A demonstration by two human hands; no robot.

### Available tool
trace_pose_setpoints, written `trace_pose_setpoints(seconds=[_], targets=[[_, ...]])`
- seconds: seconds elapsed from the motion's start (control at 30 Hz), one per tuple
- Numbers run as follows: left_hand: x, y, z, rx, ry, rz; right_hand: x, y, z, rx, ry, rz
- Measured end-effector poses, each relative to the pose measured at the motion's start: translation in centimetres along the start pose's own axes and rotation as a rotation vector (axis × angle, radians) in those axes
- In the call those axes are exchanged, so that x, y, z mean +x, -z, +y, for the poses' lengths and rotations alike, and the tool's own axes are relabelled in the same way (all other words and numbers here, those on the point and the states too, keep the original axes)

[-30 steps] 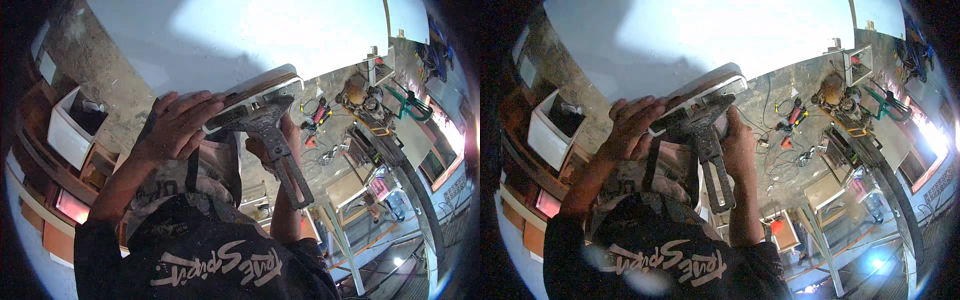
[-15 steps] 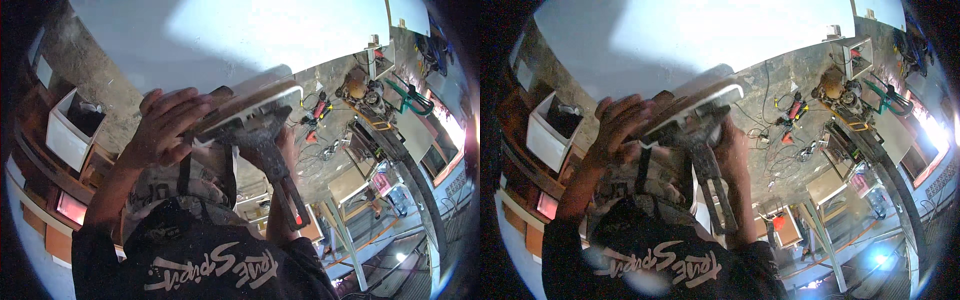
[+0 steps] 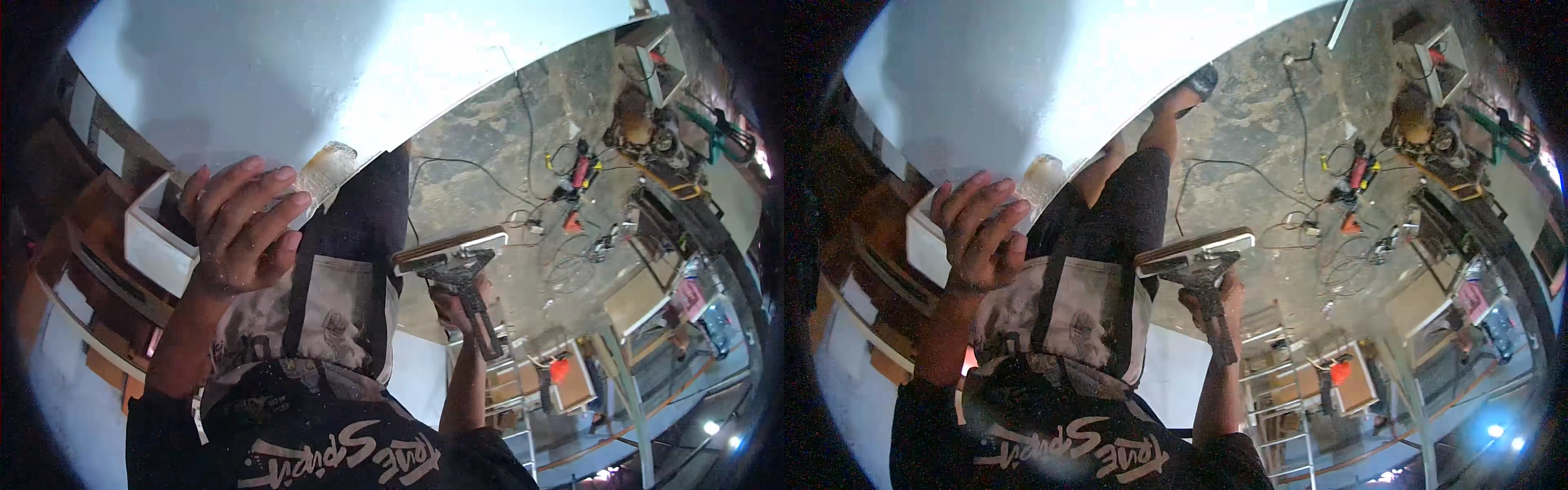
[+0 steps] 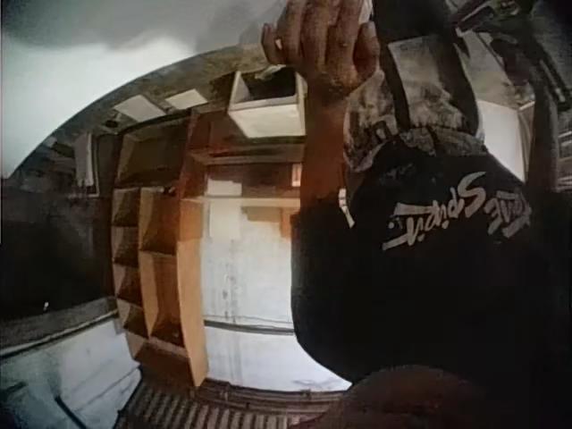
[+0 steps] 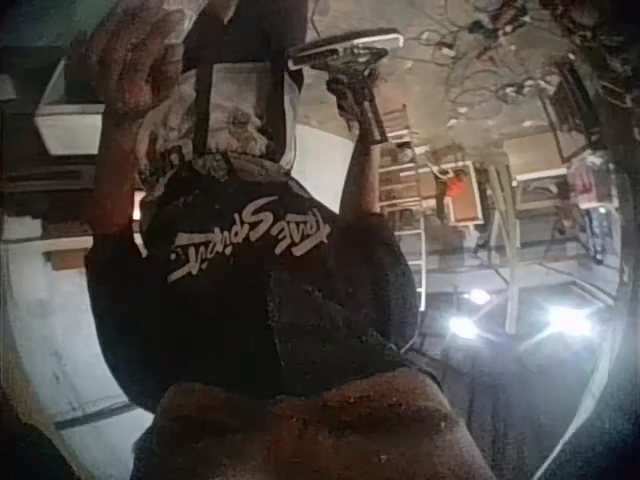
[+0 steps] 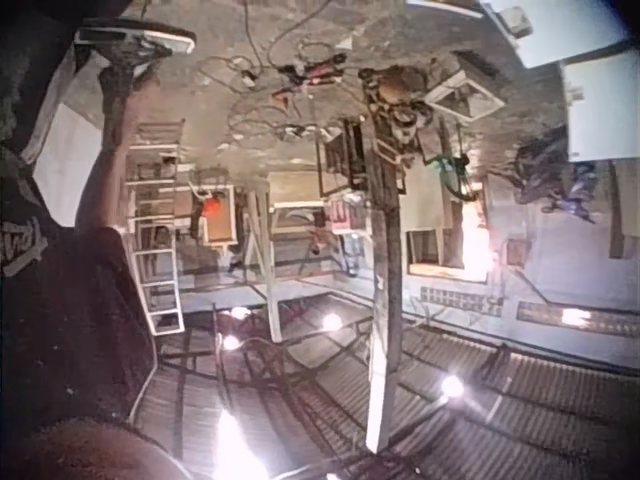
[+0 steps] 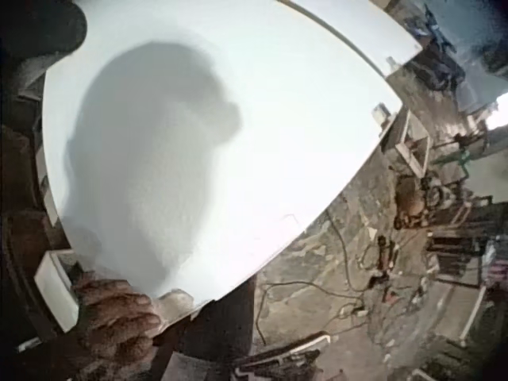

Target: The person trims the edges of a white laminate wooden board using a handheld router, moving it along the perimeter while holding the board steady with their other hand.

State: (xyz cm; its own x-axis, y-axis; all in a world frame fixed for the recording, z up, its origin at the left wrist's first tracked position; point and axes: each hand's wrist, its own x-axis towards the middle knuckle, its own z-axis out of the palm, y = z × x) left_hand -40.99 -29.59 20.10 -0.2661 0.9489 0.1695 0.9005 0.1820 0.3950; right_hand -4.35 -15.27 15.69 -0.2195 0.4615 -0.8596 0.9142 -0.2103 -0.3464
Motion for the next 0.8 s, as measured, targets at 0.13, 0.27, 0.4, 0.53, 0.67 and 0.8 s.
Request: trace_pose_setpoints(seconds=[0.13, 0.27, 0.4, 0.53, 0.67, 0.8], targets=[[1.0, 0.6, 0.4, 0.079, -0.030, -0.022, -0.1, -1.7, 1.1, 0.111, -0.156, 0.020], [2.8, 0.9, 0.8, 0.086, -0.053, -0.021, 0.2, -2.7, -0.5, 0.204, -0.119, 0.039], [4.6, 1.4, 1.7, 0.186, -0.095, -0.066, 1.1, -4.4, 2.8, 0.232, -0.047, -0.016], [6.6, 2.4, 3.4, 0.214, -0.070, -0.139, 1.9, -5.5, 3.7, 0.229, -0.030, 0.042], [7.4, 1.8, 2.3, 0.151, -0.028, -0.088, 1.6, -5.6, 4.1, 0.232, -0.052, 0.019], [10.2, 0.6, 2.4, 0.092, -0.039, 0.020, 0.0, -3.8, 0.8, 0.266, -0.063, 0.061]])
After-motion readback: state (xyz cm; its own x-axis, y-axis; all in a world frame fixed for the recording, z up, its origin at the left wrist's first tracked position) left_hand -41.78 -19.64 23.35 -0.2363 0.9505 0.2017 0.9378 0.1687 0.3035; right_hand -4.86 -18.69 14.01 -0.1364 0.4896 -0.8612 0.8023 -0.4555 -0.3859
